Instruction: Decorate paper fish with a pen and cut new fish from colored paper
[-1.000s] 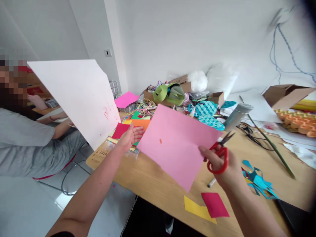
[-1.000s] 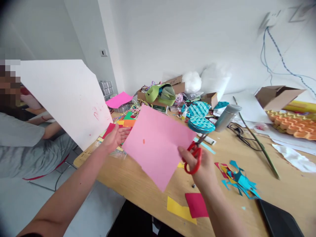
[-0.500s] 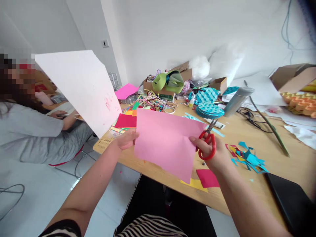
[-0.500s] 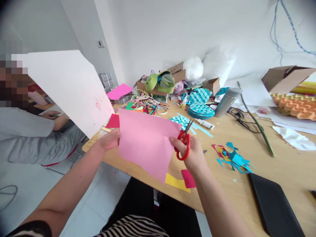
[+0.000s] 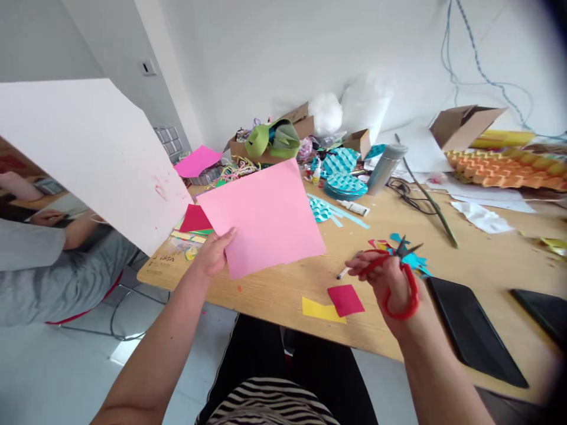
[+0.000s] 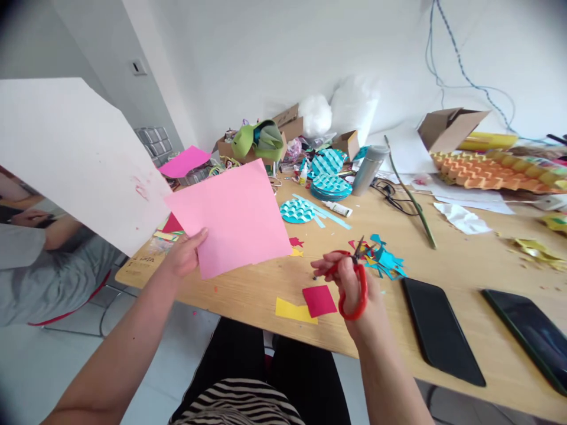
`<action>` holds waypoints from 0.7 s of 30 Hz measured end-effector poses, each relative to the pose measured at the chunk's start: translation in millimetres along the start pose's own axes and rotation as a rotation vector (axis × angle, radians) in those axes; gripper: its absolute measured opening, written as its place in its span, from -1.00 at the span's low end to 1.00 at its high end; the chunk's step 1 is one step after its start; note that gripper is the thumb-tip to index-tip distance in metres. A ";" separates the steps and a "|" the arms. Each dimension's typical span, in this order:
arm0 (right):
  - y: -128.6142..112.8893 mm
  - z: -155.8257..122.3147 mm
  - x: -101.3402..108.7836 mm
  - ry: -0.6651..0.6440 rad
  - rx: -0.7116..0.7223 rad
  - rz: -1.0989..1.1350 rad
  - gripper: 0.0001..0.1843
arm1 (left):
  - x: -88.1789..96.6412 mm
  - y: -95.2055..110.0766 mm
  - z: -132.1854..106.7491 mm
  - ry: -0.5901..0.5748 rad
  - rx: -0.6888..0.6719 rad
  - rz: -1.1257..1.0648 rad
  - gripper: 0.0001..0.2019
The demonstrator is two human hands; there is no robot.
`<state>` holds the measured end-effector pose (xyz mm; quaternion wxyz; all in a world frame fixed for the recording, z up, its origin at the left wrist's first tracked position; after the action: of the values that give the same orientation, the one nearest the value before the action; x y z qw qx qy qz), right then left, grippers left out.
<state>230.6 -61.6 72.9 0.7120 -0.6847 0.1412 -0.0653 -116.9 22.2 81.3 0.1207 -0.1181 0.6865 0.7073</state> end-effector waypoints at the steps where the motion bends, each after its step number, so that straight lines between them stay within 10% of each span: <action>1: 8.5 -5.7 11.1 -0.001 -0.005 -0.011 -0.40 | -1.4 -1.8 -0.6 0.019 -0.008 -0.021 -0.48; 7: 26.8 -58.6 56.5 0.045 0.093 -0.230 -0.41 | -10.5 -18.6 -8.5 0.143 -0.045 -0.143 -0.53; 21: 24.8 -113.8 54.1 -0.030 0.130 -0.307 -0.43 | -4.6 -16.5 -38.1 0.269 -0.202 -0.141 -0.60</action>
<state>246.6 -184.7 39.7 0.7386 -0.6515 0.0199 -0.1721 -107.1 -15.5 66.1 0.0646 -0.2711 0.6118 0.7403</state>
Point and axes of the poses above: each hand's wrist, its own z-axis towards the middle knuckle, its own x-axis out of the back of the hand, y = z × x, the point moved 7 cm from there along z, towards the middle knuckle, and after that the axes turned 5 degrees about -x, right-handed, at the moved point
